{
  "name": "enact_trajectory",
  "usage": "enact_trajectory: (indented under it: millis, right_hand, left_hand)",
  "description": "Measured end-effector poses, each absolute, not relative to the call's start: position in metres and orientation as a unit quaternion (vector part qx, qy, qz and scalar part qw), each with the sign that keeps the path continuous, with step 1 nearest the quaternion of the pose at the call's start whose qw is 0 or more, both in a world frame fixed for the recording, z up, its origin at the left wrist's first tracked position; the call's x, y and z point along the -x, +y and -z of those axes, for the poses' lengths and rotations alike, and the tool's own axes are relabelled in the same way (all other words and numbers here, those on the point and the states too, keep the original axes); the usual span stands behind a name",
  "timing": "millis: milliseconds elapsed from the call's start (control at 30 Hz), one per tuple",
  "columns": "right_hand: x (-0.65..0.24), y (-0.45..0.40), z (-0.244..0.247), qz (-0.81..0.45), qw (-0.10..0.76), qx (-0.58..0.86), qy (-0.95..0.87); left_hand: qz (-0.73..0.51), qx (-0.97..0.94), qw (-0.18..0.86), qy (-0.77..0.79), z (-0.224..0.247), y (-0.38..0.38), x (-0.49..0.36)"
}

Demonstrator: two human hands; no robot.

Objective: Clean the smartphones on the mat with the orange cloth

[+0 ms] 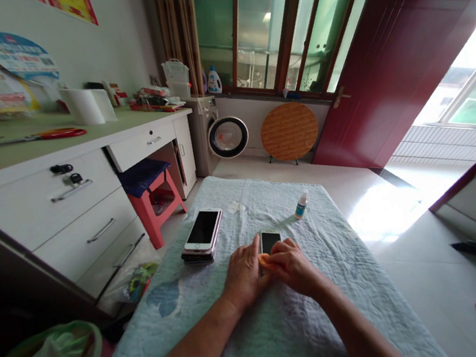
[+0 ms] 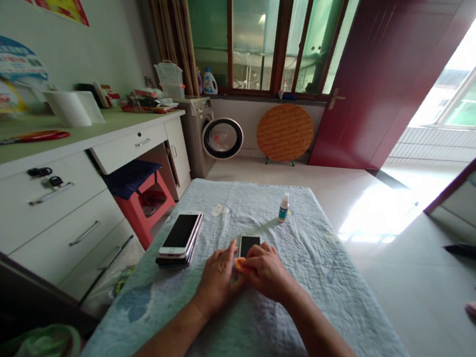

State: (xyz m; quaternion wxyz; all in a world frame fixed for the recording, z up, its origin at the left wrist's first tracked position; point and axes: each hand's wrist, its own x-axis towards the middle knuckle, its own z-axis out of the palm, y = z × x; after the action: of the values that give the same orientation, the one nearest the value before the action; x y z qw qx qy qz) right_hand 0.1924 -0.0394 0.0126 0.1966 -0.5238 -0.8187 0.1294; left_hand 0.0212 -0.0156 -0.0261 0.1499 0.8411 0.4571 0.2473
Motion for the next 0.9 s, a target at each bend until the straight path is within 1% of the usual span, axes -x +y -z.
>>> enact_trajectory:
  millis: [200,333,500,700,900]
  right_hand:
    - [-0.2,-0.025,0.007,-0.043,0.21,0.632,-0.745]
    - [-0.201,-0.022,0.011,-0.03,0.205,0.665,-0.718]
    - [-0.191,-0.028,0.003,-0.067,0.213,0.611,-0.759]
    - [-0.182,-0.043,-0.013,-0.13,0.179,0.536,-0.815]
    - [-0.19,-0.053,-0.024,-0.165,0.164,0.508,-0.829]
  left_hand:
    - [-0.226,-0.847,0.151,0.457,0.026,-0.016,-0.021]
    - [-0.224,-0.846,0.153,0.46,0.026,-0.016,-0.021]
    - [-0.223,-0.845,0.158,0.46,0.022,-0.017,-0.021]
    - [-0.224,-0.837,0.172,0.469,0.018,-0.017,-0.021]
    - [-0.216,-0.844,0.17,0.461,0.022,-0.015,-0.02]
